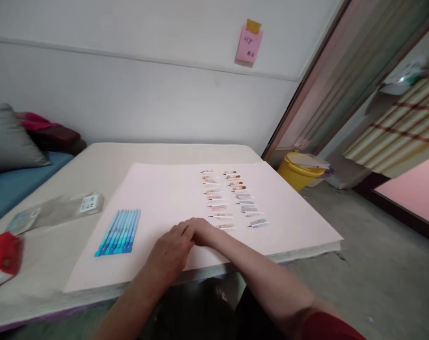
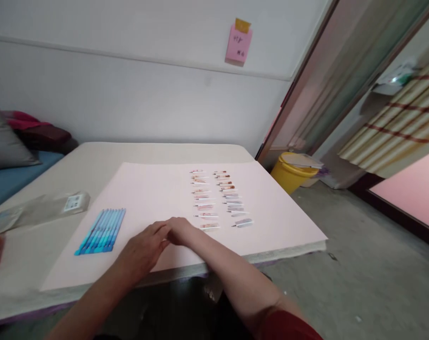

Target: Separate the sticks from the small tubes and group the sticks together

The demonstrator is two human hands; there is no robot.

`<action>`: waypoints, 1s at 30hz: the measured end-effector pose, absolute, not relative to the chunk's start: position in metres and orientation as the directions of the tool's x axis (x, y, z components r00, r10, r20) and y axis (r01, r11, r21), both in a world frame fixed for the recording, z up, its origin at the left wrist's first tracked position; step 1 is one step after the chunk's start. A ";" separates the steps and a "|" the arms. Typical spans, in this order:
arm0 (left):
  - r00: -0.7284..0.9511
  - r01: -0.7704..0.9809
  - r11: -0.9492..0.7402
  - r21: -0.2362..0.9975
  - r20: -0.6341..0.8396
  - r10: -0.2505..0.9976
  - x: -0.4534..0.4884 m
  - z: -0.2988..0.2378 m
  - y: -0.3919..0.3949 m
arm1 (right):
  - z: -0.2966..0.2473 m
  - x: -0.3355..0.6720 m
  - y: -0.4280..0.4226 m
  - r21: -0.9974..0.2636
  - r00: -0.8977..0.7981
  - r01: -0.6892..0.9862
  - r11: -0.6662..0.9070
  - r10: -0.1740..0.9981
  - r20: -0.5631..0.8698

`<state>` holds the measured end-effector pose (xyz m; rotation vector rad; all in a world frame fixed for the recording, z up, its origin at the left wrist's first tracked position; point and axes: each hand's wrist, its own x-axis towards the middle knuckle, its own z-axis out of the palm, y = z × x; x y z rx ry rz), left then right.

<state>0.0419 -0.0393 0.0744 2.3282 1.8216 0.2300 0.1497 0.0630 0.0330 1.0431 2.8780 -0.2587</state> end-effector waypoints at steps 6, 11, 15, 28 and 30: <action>0.240 0.970 -0.226 0.089 -0.216 0.946 0.036 0.068 -0.034 | 0.064 0.225 0.104 -0.084 -0.610 0.789 0.609 0.757 -0.234; 0.259 0.965 -0.241 0.104 -0.242 0.935 0.038 0.064 -0.034 | 0.066 0.256 0.112 0.007 -0.489 0.855 0.519 0.811 -0.320; 0.250 0.967 -0.224 0.121 -0.294 0.923 0.040 0.065 -0.036 | 0.053 0.258 0.102 0.036 -0.504 0.834 0.551 0.785 -0.360; 0.249 0.967 -0.220 0.126 -0.307 0.919 0.037 0.058 -0.037 | 0.037 0.244 0.077 0.099 -0.557 0.774 0.625 0.748 -0.361; 0.255 0.966 -0.224 0.132 -0.316 0.914 0.037 0.056 -0.037 | 0.036 0.243 0.077 0.103 -0.569 0.765 0.636 0.742 -0.355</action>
